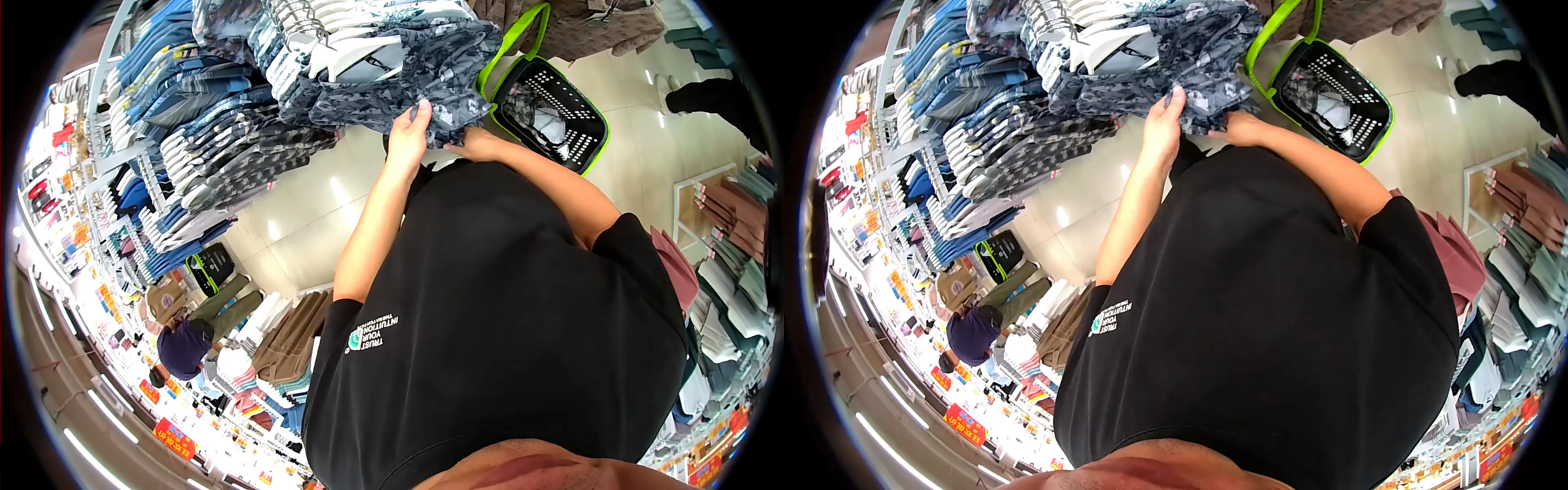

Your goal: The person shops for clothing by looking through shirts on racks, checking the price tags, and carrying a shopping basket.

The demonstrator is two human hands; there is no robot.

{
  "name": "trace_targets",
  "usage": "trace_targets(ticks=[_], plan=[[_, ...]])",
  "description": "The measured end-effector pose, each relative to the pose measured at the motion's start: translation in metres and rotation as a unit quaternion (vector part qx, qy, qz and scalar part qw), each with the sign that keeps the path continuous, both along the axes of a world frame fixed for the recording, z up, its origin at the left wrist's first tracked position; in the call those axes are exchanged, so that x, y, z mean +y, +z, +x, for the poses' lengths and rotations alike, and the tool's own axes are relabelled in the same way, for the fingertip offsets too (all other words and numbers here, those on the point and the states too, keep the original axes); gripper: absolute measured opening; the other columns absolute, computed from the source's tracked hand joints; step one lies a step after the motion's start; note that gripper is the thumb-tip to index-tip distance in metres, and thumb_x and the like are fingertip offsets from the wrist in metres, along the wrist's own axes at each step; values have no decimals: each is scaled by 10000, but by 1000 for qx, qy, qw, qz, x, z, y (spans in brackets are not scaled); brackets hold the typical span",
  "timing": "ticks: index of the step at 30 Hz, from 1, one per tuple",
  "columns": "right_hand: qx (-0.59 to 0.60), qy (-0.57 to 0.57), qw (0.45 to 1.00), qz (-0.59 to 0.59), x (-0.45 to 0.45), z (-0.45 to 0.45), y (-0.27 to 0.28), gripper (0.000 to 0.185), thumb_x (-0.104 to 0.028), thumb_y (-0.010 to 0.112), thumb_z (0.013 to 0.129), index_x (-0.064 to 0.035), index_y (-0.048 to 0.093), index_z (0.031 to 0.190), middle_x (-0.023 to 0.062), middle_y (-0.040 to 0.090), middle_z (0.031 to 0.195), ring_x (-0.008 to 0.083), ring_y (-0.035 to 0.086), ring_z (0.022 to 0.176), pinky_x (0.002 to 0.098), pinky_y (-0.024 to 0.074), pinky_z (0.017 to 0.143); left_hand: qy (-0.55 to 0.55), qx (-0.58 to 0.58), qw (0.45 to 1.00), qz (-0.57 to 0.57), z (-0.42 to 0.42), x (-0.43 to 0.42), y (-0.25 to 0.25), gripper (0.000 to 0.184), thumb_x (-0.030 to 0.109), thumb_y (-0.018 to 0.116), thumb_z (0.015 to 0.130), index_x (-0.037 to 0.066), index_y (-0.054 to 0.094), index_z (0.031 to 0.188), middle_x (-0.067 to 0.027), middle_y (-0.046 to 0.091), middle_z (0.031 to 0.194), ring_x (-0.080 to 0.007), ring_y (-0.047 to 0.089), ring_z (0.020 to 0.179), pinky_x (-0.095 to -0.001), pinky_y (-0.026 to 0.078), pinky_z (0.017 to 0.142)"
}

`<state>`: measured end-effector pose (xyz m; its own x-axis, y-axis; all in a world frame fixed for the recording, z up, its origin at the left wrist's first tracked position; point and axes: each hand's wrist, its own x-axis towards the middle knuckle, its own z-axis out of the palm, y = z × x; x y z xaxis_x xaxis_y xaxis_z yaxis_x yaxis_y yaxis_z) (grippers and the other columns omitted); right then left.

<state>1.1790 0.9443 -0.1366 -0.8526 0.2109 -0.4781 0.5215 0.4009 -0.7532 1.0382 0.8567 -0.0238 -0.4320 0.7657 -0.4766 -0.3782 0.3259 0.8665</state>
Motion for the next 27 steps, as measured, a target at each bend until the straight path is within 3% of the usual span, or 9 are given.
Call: trace_targets(ticks=[3, 7, 9, 10, 14, 18, 21, 23, 27], plan=[[-38, -2, 999, 24, -1, -5, 1, 674, -537, 568, 888, 83, 589, 1151, 302, 608, 1118, 418, 578, 1063, 420, 443, 938, 3, -3, 1000, 12, -8, -6, -10, 469, 375, 504, 1000, -37, 566, 1214, -66, 621, 1156, -127, 544, 1072, -293, 416, 944], [257, -139, 942, -167, -19, -13, -17, 481, -423, 536, 964, -34, 558, 1245, 147, 646, 1105, 235, 613, 991, 364, 478, 868, -8, 51, 999, -15, -20, -30, -11, 491, 368, 525, 990, -8, 503, 1306, -109, 586, 1241, -178, 542, 1120, -319, 417, 968], [24, -163, 955, -245, -8, -16, 11, 464, -440, 539, 964, -42, 574, 1198, 88, 655, 968, 158, 609, 813, 323, 507, 715, -23, 156, 988, -3, -23, -46, -24, 514, 323, 565, 973, -26, 461, 1336, -156, 572, 1258, -203, 540, 1148, -332, 424, 976], [101, -211, 937, -261, -13, -19, -11, 434, -453, 553, 956, -58, 594, 1131, 43, 643, 871, 123, 582, 698, 309, 495, 607, -37, 187, 981, -32, -24, -56, -29, 550, 269, 617, 943, -36, 427, 1360, -196, 545, 1289, -213, 537, 1164, -332, 428, 979], [116, -314, 740, -583, -8, -29, 78, 346, -340, 500, 1000, -71, 569, 1205, 87, 638, 1134, 207, 628, 1011, 358, 513, 848, -72, 175, 981, -31, -14, -79, -46, 774, 323, 768, 801, -70, 412, 1365, -223, 544, 1295, -253, 519, 1208, -343, 397, 1015], [170, -334, 658, -653, -14, -42, 92, 316, -277, 488, 1007, -26, 560, 1186, 84, 632, 1161, 225, 607, 1095, 408, 495, 928, -106, 180, 978, -30, -17, -81, -28, 587, 237, 764, 793, -56, 520, 1240, -172, 635, 1175, -217, 599, 1089, -320, 447, 942], [190, -317, 619, -693, -16, -51, 104, 316, -270, 496, 1004, -29, 548, 1202, 87, 625, 1180, 223, 601, 1106, 390, 487, 939, -138, 272, 950, -73, -25, -77, -18, 195, 99, 638, 787, -50, 651, 911, -68, 676, 777, -141, 620, 728, -321, 492, 684], [191, -266, 636, -699, -18, -55, 102, 339, -285, 507, 999, -39, 536, 1231, 81, 614, 1200, 210, 586, 1127, 375, 476, 949, -103, 295, 948, -61, -27, -79, -17, 156, 63, 599, 765, -56, 648, 853, -82, 656, 701, -130, 600, 662, -319, 478, 622], [158, -204, 892, -372, -16, -56, 91, 436, -332, 595, 956, -37, 529, 1270, 56, 594, 1179, 162, 557, 1102, 324, 467, 912, 35, 116, 993, 7, -24, -87, -28, 202, 56, 581, 862, -64, 630, 1016, -95, 695, 946, -161, 637, 887, -303, 483, 826]])
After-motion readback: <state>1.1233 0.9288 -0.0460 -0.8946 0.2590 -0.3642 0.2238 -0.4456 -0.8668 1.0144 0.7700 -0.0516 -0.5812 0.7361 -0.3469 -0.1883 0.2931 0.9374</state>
